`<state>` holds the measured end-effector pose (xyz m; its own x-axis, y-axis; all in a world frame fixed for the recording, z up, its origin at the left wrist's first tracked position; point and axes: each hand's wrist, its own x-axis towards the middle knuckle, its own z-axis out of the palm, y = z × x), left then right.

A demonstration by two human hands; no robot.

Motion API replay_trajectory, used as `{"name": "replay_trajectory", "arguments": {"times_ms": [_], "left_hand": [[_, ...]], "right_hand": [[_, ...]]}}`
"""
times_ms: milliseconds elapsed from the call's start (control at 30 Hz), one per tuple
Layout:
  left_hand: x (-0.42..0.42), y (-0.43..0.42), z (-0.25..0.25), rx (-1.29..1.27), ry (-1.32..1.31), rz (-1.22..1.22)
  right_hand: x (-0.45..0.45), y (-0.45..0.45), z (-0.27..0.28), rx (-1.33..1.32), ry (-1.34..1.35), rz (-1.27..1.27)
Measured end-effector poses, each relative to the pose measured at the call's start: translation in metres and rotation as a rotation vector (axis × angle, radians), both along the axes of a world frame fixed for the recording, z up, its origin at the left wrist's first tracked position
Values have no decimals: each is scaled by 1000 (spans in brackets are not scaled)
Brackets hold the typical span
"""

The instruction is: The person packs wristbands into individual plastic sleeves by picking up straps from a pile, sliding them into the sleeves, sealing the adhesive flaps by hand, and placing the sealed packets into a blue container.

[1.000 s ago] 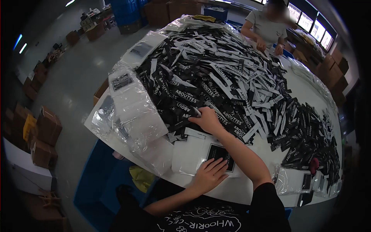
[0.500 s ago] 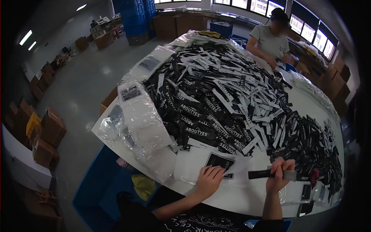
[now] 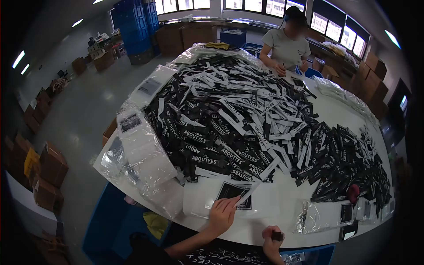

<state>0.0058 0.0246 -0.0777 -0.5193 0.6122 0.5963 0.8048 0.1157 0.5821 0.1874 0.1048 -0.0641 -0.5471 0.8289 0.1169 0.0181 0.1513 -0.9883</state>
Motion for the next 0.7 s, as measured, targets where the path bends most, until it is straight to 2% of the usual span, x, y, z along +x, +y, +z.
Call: {"name": "replay_trajectory", "arguments": {"times_ms": [67,133,167,200,233,333,433,467,500,567,633,667,700], "left_hand": [[0,-7,4,17,-169,-20],[-1,-11,13,62,-161,-55],[-1,-12,18,107,-164,-91],[-1,-13,23,116,-155,-100],[1,-17,27,69,-96,-179],[8,-30,25,-45,-6,-312],[9,-31,6,-217,59,-367],[6,-30,3,-218,69,-364],[4,-29,6,-246,29,-386],[-4,-25,13,-272,0,-391],[-10,-21,25,-207,-190,-535],[-6,-20,31,-233,-470,-547],[-5,-19,42,-233,-470,-542]], "right_hand": [[6,3,-25,17,-20,26],[12,-1,-52,34,-64,72],[17,-5,-57,142,-116,113],[17,-5,-52,256,-170,153],[15,-6,-46,261,-165,146],[-6,-7,-19,-385,227,25],[-52,-4,4,-544,226,-474],[-46,6,13,-444,10,-237],[-37,19,14,-445,15,-232],[-29,41,14,-164,-288,273],[-40,35,29,-220,-254,307],[-45,30,28,-130,-235,369],[-49,23,28,-41,-215,426]]}}
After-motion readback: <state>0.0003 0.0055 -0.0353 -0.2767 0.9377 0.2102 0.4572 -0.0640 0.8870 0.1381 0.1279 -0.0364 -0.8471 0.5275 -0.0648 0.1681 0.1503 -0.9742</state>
